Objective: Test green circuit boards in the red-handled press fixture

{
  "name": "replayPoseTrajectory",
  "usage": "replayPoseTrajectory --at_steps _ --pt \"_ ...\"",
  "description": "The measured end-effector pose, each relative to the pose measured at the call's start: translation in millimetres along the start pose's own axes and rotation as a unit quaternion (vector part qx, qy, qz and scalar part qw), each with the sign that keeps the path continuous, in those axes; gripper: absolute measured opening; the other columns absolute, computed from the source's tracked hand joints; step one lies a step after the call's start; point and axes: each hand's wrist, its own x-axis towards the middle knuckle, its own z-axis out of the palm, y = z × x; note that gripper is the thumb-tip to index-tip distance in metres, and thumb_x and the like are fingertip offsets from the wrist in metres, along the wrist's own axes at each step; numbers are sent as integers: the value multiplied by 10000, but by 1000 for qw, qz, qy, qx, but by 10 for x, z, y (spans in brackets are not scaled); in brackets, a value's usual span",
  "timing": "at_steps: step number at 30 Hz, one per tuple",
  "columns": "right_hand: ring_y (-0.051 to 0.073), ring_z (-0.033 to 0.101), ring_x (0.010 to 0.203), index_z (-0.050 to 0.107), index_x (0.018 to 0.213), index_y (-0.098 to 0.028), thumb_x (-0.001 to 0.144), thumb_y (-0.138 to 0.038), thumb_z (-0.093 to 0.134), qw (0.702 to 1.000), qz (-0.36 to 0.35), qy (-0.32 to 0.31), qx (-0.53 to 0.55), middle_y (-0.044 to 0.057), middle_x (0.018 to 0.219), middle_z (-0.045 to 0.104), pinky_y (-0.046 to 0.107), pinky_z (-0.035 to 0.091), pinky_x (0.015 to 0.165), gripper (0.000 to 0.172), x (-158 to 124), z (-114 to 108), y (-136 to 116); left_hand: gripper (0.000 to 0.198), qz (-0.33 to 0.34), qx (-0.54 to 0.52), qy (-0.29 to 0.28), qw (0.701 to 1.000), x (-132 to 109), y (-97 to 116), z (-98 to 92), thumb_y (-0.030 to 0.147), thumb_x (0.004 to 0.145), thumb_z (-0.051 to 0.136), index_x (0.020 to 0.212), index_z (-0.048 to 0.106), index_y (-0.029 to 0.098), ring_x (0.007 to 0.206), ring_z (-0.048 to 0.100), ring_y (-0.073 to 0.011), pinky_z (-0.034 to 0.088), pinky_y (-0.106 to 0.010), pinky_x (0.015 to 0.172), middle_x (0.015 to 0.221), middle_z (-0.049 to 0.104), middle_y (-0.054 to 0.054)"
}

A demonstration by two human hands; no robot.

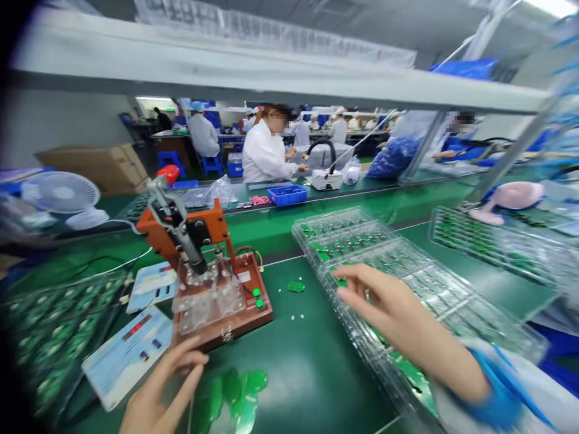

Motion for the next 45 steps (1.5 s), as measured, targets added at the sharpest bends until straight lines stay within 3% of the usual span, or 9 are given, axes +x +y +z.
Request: replayPoseTrajectory --at_steps 5,9,13,18,27,30,36,40,45 --pt "193 706 913 711 1143 -332 1001 -367 614 976 -109 -154 107 23 1028 731 258 604 797 175 -567 693 -331 218 31 59 -65 996 -18 -86 -269 406 1003 592 1165 652 274 944 698 -200 590 -328 852 1039 732 -27" --pt "216 672 1066 699 1152 -307 1029 -296 583 959 -101 -209 163 30 1119 717 317 590 925 170 -580 1423 -399 75 80 80 -193 975 -119 -50 -386 282 985 630 1000 703 283 1029 666 -215 578 -371 899 1077 713 -14" --pt "259 587 1238 682 1218 -273 992 -193 627 956 -113 -228 149 50 1284 668 409 531 1052 246 -474 1780 -543 205 88 106 -232 963 -241 -24 -400 224 891 755 1078 698 283 1161 620 -264 569 -444 964 1232 687 -31" --pt "298 541 1286 677 1241 -218 908 -132 728 946 -151 -265 108 61 1338 654 498 461 1110 347 -261 1848 -736 373 99 132 -240 957 -317 -56 -351 169 808 830 1132 684 282 1207 594 -297 562 -501 988 1314 660 -41" --pt "260 606 1141 687 1183 -246 855 -171 829 926 -172 -302 149 21 1218 697 428 506 1006 365 -89 1775 -756 239 164 156 -186 956 -291 38 -397 266 917 738 1146 672 262 1111 649 -269 603 -445 907 1226 707 -42" --pt "224 585 1215 679 1191 -303 880 -235 815 922 -173 -269 220 -3 1273 670 370 488 1062 346 38 1642 -707 239 188 159 -127 961 -82 157 -507 308 961 685 1192 661 253 1137 644 -259 592 -443 937 1252 698 -58" --pt "266 595 1199 687 1145 -273 925 -276 736 957 -204 -87 185 48 1240 687 447 504 1042 226 730 1644 -616 182 208 197 -51 957 647 239 -526 273 970 662 1134 702 207 1123 642 -276 565 -484 957 1212 710 -83" --pt "273 609 1174 698 1122 -243 887 -243 770 957 -224 -77 169 60 1212 707 470 496 1046 246 978 1806 -618 185 203 215 -68 953 870 208 -427 229 916 722 1096 725 186 1111 638 -280 547 -485 980 1187 725 -71" --pt "261 587 1233 705 1133 -244 909 -251 753 953 -240 -91 159 59 1263 691 473 470 1086 230 947 1897 -610 158 198 211 -72 955 840 195 -383 214 931 692 1078 731 171 1128 621 -276 539 -471 976 1196 717 -77"
